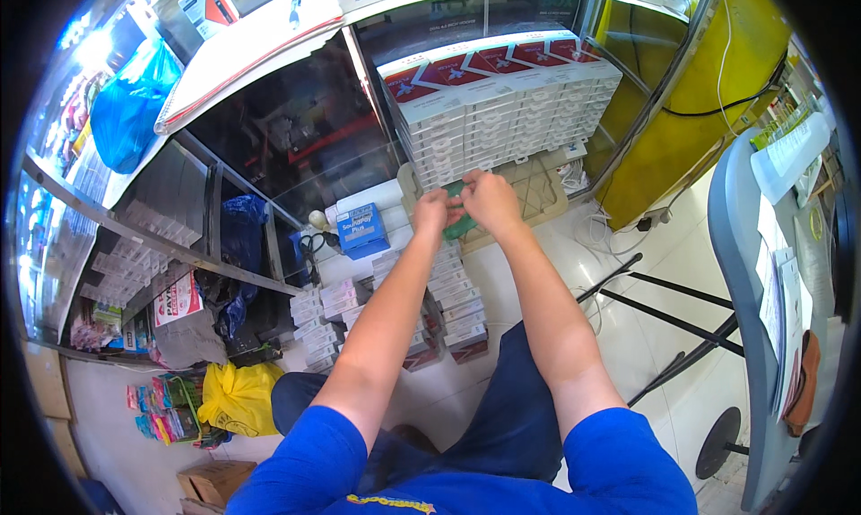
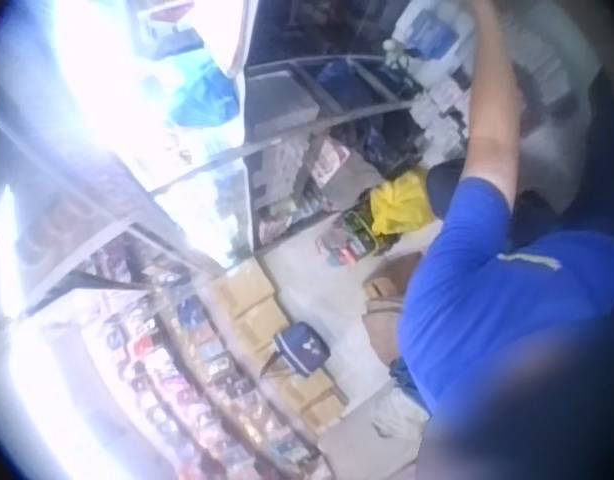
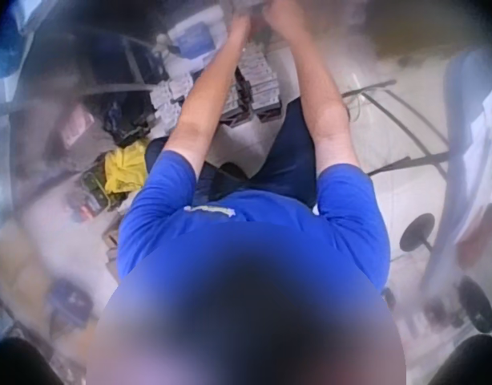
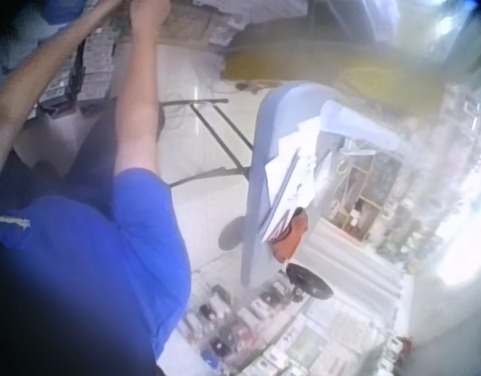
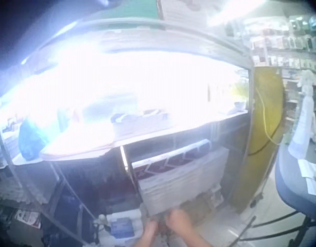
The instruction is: The person sits on the floor and repeatedly picks up small white boxes from a nearby stack, then places them into a growing stack on the floor. The person handles the boxes one at a time, aligning them as they build the pile.
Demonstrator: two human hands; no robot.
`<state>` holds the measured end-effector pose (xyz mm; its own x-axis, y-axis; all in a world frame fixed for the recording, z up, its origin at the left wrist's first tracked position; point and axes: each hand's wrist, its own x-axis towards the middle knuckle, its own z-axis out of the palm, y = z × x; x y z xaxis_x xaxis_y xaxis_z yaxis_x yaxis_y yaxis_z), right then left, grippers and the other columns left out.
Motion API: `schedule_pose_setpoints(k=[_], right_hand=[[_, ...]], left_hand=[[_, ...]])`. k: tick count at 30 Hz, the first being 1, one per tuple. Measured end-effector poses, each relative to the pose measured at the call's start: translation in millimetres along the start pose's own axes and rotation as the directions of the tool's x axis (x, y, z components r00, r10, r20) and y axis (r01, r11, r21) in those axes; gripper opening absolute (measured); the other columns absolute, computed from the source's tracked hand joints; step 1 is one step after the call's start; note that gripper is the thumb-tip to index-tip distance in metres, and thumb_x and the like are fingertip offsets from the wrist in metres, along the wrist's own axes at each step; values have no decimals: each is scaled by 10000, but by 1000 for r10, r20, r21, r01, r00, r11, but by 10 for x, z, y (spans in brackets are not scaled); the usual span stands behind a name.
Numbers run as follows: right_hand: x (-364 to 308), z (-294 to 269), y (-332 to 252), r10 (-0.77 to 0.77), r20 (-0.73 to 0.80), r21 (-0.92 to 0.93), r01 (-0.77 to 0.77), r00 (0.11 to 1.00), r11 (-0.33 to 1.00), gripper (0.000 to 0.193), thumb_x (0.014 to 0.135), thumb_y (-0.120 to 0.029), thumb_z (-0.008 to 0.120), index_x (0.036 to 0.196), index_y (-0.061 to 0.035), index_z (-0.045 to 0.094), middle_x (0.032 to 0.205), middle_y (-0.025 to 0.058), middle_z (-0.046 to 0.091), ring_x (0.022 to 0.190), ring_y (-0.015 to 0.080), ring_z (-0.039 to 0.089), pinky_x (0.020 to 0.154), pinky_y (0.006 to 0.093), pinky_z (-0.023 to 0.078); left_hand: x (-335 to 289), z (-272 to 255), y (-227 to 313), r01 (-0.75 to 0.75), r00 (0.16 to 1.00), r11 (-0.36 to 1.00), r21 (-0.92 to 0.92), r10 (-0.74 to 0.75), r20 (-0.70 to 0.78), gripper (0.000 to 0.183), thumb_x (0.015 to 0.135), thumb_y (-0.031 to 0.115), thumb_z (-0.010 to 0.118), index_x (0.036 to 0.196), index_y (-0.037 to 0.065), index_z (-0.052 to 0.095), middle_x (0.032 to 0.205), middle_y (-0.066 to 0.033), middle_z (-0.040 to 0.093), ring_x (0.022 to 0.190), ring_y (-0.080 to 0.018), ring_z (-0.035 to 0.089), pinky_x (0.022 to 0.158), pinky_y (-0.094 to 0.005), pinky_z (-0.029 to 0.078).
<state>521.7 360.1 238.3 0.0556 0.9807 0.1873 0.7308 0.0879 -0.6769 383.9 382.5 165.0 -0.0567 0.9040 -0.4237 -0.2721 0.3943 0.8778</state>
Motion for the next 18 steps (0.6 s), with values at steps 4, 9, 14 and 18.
schedule_pose_setpoints(k=[4,9,14,18], right_hand=[[-21,-120,60,6,-13,-15,-6,1000,1000,285,853,-132,672,1096,-15,763,985,202,772,937,378,744,851,464,590],[-21,-233,152,12,-27,-3,-12,1000,1000,280,858,-137,675,1093,-13,765,986,204,771,943,383,742,858,468,587],[2,-229,297,49,14,5,-49,999,999,258,854,-140,677,1065,-19,764,978,220,760,948,407,730,869,490,578],[55,-117,403,35,56,0,-35,998,999,187,848,-135,669,970,-25,760,950,257,739,942,454,711,858,525,569]], left_hand=[[365,180,1,100,994,969,-225,-107,-18,315,1081,174,511,1325,-25,530,1122,-166,726,863,-257,747,714,-328,626],[605,169,-109,68,994,970,-232,-87,-71,235,1070,154,523,1219,-25,554,1089,-162,710,885,-284,753,731,-331,643],[515,38,-148,31,982,960,-277,-82,-172,186,1048,108,529,1158,-33,577,1006,-132,677,906,-287,748,753,-346,645],[328,-151,-165,2,968,983,-182,-47,-245,141,1038,80,498,1111,-11,576,980,-124,684,828,-268,751,710,-348,631]])
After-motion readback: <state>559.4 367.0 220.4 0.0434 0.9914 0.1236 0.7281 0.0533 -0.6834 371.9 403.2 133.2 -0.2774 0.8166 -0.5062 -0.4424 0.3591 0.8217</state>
